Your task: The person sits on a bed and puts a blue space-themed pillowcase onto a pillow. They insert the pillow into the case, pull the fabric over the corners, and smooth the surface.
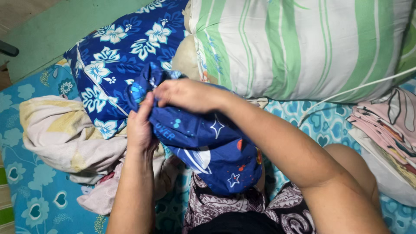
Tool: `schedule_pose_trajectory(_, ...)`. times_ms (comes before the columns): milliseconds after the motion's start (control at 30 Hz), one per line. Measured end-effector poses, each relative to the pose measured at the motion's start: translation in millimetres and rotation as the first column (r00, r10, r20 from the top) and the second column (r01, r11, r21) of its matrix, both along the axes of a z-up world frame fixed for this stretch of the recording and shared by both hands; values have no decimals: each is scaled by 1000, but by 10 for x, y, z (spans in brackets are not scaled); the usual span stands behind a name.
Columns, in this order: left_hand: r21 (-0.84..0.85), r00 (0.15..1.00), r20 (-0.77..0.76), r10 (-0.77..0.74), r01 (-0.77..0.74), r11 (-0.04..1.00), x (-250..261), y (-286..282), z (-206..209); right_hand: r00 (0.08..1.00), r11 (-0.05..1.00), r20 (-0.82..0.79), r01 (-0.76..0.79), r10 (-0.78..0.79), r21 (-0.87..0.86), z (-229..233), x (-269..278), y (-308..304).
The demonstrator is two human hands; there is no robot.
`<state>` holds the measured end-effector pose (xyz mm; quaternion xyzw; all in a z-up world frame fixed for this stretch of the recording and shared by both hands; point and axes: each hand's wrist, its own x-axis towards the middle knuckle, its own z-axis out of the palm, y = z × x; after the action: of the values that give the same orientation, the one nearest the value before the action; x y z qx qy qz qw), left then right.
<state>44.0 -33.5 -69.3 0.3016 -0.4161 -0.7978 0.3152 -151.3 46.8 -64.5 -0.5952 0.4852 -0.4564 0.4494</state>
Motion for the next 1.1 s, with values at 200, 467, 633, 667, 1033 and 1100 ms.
schedule_pose_trajectory(200,102,995,-9,102,-101,990,281,-467,239,521,824,-707,545,-478,-156,-406,-643,-189)
schedule_pose_trajectory(467,-502,972,184,145,-34,864,237,-827,358,238,833,-818,347,-524,-432,-832,-695,-130)
schedule_pose_trajectory(633,-792,961,104,256,-76,605,-67,-1226,692,186,780,-782,369,-595,-506,-946,-846,-51)
schedule_pose_trajectory(667,-831,938,161,306,-39,555,-186,-1293,692,181,751,-754,386,-631,-536,-965,-850,-57)
schedule_pose_trajectory(1033,-449,777,628,44,316,836,-448,-1628,269,224,305,-208,721,-952,-622,-692,-1335,-68)
schedule_pose_trajectory(1100,-493,753,656,49,379,783,-285,-1584,313,228,280,-164,731,-960,-623,-643,-1443,-170)
